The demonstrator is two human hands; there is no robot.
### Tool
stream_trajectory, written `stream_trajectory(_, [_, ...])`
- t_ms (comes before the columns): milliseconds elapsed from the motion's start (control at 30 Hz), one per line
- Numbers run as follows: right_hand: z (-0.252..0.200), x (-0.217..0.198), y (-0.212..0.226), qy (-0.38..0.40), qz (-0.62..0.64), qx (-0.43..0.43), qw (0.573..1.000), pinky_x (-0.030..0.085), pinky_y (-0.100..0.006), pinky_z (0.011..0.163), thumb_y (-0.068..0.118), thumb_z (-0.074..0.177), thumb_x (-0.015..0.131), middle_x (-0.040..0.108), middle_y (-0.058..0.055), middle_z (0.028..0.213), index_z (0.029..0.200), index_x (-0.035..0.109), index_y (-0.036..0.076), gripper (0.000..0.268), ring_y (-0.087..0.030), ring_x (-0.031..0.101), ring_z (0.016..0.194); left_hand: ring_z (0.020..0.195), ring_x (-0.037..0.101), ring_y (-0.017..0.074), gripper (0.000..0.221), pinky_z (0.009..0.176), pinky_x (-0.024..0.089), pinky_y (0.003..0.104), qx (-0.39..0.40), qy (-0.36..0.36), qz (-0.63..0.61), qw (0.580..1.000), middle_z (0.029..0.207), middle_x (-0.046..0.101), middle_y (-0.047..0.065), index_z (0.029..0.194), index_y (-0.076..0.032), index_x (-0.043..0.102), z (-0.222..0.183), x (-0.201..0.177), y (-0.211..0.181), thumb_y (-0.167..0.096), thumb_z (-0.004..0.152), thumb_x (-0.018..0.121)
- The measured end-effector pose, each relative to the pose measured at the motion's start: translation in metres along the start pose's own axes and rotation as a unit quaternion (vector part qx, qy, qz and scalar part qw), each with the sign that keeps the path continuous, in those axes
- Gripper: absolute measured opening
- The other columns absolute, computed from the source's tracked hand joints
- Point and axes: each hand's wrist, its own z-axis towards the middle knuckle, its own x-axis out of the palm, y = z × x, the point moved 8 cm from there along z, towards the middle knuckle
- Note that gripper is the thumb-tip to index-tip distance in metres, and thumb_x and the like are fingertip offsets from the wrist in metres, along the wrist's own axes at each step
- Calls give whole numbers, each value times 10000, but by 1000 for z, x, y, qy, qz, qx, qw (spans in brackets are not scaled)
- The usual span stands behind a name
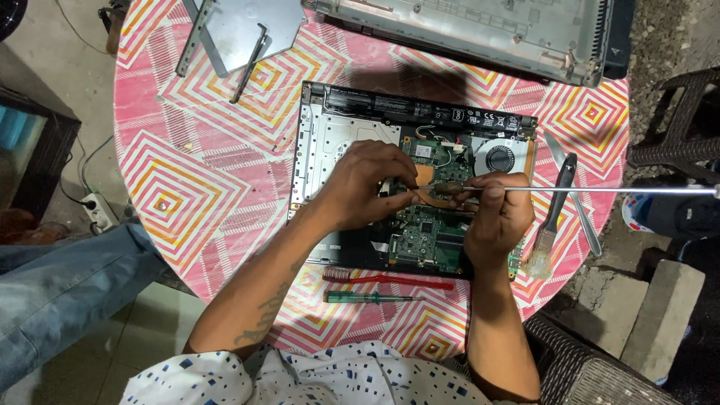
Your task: A person is installing or repairing a laptop cooling system by manipulating the fan and screws on the motherboard.
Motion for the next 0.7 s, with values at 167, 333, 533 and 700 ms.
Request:
stream_trajectory(167, [0, -1, 0, -2, 5, 11, 1000, 508, -289, 509, 239, 1081, 458, 600, -165, 677, 849, 548, -52, 383, -206, 617, 538, 910, 710, 313, 44, 865, 522, 465, 24, -12, -20, 999, 957, 739, 60, 881, -133, 769, 0, -1, 0, -143, 838, 762])
stream_trajectory(333, [0, -5, -2, -4, 10, 25, 1000, 524, -287, 496, 260, 1083, 462, 598, -173, 687, 876, 546, -58, 389, -197, 616, 548, 876, 706, 331, 17, 839, 527, 481, 37, -14, -8, 999, 927, 734, 75, 855, -119, 755, -1, -5, -5, -123, 839, 758])
stream_trajectory(533, [1, -2, 2, 27, -43, -17, 999, 515, -315, 517, 264, 1089, 435, 606, -179, 672, 843, 558, -54, 420, -222, 614, 534, 871, 700, 325, 57, 870, 510, 501, 36, 8, 38, 999, 899, 729, 92, 824, -107, 749, 0, -4, -8, -141, 864, 725])
stream_trajectory(700, [-4, -4, -3, 45, -68, -35, 996, 510, -328, 508, 210, 1081, 464, 621, -173, 672, 831, 572, -48, 375, -240, 626, 529, 899, 693, 326, 56, 863, 503, 492, 40, 35, 64, 997, 896, 716, 84, 844, -114, 745, -1, 1, -6, -158, 864, 716])
